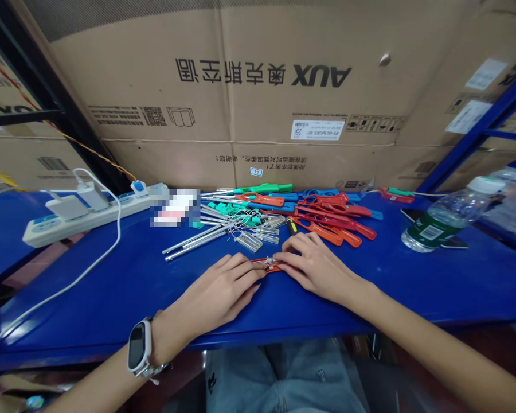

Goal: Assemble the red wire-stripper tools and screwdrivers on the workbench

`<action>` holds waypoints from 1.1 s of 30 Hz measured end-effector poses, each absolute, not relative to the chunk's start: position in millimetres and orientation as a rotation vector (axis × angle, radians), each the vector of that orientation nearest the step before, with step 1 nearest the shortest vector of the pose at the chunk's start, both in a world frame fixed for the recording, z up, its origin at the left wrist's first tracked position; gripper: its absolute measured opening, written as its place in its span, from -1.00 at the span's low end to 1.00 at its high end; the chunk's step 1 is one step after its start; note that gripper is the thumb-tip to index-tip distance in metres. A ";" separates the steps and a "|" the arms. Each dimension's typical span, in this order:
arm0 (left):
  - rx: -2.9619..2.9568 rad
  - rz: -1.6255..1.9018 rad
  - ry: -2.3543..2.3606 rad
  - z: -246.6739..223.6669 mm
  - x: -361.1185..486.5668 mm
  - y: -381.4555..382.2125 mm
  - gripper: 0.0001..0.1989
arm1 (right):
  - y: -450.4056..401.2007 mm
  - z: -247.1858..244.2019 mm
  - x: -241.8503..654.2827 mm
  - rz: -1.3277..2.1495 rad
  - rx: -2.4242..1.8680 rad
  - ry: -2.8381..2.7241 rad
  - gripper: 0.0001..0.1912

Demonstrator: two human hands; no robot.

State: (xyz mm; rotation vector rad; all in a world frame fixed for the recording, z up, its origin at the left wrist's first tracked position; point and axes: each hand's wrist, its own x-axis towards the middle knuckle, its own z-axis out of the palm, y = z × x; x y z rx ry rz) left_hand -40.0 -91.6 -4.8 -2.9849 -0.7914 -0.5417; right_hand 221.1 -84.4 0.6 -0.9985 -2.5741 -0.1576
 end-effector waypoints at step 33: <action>-3.072 -0.598 -0.843 -4.3 -42.1 -71.1 -0.74 | -82.1 -1.7 228.6 -0.320 -1.041 -2.700 -0.60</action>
